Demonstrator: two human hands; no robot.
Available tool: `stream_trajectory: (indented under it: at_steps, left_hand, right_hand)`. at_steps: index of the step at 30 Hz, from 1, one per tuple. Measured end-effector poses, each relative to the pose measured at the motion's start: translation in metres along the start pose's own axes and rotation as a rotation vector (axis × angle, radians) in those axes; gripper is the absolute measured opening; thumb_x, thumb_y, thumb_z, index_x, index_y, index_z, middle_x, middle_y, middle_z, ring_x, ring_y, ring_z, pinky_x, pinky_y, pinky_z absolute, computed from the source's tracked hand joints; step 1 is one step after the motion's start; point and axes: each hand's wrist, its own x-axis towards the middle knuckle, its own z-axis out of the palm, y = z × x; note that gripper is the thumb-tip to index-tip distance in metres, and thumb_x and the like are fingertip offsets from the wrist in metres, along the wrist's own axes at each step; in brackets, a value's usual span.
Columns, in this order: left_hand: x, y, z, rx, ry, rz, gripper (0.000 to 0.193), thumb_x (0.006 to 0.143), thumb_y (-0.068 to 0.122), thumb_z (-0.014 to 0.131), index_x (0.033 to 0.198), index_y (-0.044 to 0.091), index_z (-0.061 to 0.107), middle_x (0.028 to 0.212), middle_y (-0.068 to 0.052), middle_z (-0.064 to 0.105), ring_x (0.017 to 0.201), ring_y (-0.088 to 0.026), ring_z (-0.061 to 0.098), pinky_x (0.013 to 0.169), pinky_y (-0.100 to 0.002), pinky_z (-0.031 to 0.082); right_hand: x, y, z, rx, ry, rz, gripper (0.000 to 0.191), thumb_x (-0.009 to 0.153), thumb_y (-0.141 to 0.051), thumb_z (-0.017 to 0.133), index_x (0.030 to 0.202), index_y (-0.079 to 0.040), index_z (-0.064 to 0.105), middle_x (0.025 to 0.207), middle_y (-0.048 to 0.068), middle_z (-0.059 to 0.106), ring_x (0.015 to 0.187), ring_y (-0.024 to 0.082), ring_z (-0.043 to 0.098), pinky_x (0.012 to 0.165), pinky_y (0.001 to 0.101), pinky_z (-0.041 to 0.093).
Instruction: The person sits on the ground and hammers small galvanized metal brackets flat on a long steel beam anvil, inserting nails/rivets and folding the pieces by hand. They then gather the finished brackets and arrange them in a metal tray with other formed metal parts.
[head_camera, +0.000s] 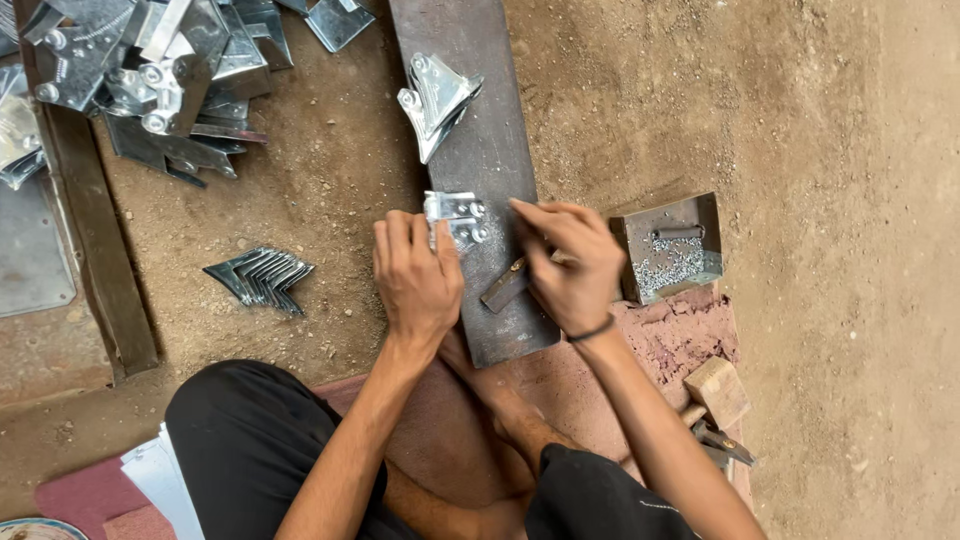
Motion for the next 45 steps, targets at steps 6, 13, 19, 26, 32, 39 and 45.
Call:
stream_trajectory:
  at_steps: [6,13,19,26,32,39,45]
  left_hand:
    - [0.004,0.001,0.000,-0.130,0.096,0.006,0.040,0.110,0.024,0.045,0.091,-0.006,0.064,0.092,-0.015,0.051,0.090,-0.026,0.048,0.073,-0.041,0.045]
    - [0.008,0.022,-0.005,-0.033,0.009,0.108,0.026,0.107,0.019,0.052,0.092,-0.001,0.059,0.097,-0.016,0.052,0.094,-0.031,0.052,0.081,-0.046,0.044]
    - [0.014,0.025,-0.018,0.021,-0.052,0.152,0.019,0.100,0.018,0.061,0.092,0.002,0.056,0.094,-0.015,0.050,0.091,-0.031,0.052,0.075,-0.045,0.042]
    - [0.009,0.026,-0.018,0.221,-0.039,0.259,0.016,0.091,0.015,0.069,0.092,0.006,0.057,0.092,-0.010,0.049,0.088,-0.025,0.051,0.071,-0.040,0.039]
    - [0.007,0.025,-0.010,0.284,-0.021,0.278,0.016,0.096,0.015,0.069,0.090,0.007,0.056,0.089,-0.008,0.046,0.082,-0.021,0.047,0.068,-0.038,0.037]
    - [0.006,0.028,-0.013,0.274,-0.057,0.257,0.016,0.092,0.015,0.069,0.090,0.007,0.056,0.091,-0.008,0.047,0.085,-0.022,0.048,0.071,-0.039,0.037]
    - [0.010,0.032,-0.016,0.262,-0.048,0.254,0.018,0.091,0.016,0.071,0.093,0.006,0.057,0.092,-0.009,0.047,0.086,-0.023,0.049,0.071,-0.039,0.038]
  right_hand:
    - [0.011,-0.012,0.007,-0.195,-0.095,-0.035,0.037,0.093,-0.008,0.073,0.130,-0.012,0.072,0.111,0.006,0.078,0.126,0.028,0.065,0.105,0.0434,0.047]
    - [-0.070,-0.016,-0.046,-0.194,-0.084,0.023,0.048,0.092,-0.018,0.070,0.134,0.002,0.057,0.124,0.025,0.066,0.117,0.035,0.060,0.099,0.0462,0.048]
    - [-0.130,0.001,-0.066,-0.310,-0.246,0.482,0.023,0.095,-0.021,0.069,0.110,-0.004,0.065,0.078,0.016,0.066,0.066,0.028,0.064,0.060,0.0406,0.052]
    - [-0.125,-0.014,-0.078,-0.036,-0.194,0.368,0.019,0.107,-0.020,0.050,0.102,-0.006,0.061,0.067,0.008,0.061,0.054,0.019,0.062,0.052,0.0348,0.049]
    - [-0.107,-0.015,-0.073,-0.205,-0.352,0.478,0.022,0.106,-0.022,0.053,0.100,-0.002,0.062,0.063,0.012,0.058,0.053,0.025,0.056,0.051,0.0388,0.045]
    - [-0.115,-0.022,-0.072,-0.043,-0.130,0.341,0.024,0.108,-0.022,0.047,0.099,-0.004,0.060,0.065,0.009,0.058,0.053,0.021,0.059,0.053,0.0363,0.048]
    - [-0.107,-0.025,-0.074,-0.153,-0.241,0.443,0.025,0.106,-0.024,0.050,0.100,-0.003,0.063,0.062,0.012,0.059,0.050,0.023,0.059,0.049,0.0375,0.047]
